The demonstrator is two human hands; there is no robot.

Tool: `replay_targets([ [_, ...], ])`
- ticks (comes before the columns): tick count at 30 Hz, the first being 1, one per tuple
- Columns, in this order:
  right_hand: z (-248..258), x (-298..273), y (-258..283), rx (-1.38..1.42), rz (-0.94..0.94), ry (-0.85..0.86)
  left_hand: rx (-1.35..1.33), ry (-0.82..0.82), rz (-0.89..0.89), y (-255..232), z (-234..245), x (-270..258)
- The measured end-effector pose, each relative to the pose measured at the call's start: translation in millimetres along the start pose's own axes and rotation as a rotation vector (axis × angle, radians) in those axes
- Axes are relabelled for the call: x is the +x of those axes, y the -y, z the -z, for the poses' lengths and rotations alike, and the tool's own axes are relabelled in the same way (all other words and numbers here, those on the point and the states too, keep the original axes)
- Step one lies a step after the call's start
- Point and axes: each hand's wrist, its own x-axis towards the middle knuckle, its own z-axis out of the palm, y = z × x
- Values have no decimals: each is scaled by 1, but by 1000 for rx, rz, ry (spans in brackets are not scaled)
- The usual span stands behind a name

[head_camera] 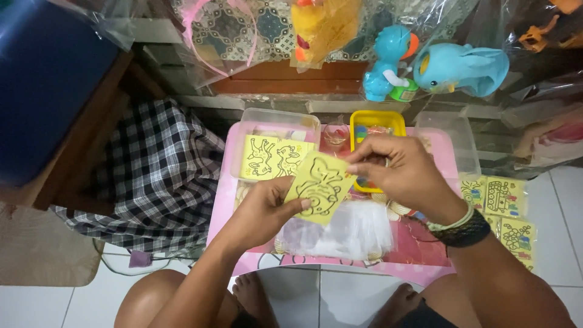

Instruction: The person packages yellow illustrated cards and small colorful toy pieces into clear plastic bags by hand on a low pink table.

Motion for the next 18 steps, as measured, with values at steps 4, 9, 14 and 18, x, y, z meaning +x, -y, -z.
replay_targets([
  [4, -18, -3, -4, -58, 59, 68, -54, -27, 54, 5, -3, 1],
  [9, -23, 0, 2, -93, 154, 126, -136, -86, 55, 2, -2, 1],
  [14, -29, 1, -7, -102, 106, 130, -141, -94, 46, 7, -3, 2],
  [18, -27, 2, -7, 6, 9, 71, -81, -27, 122, 6, -5, 1],
])
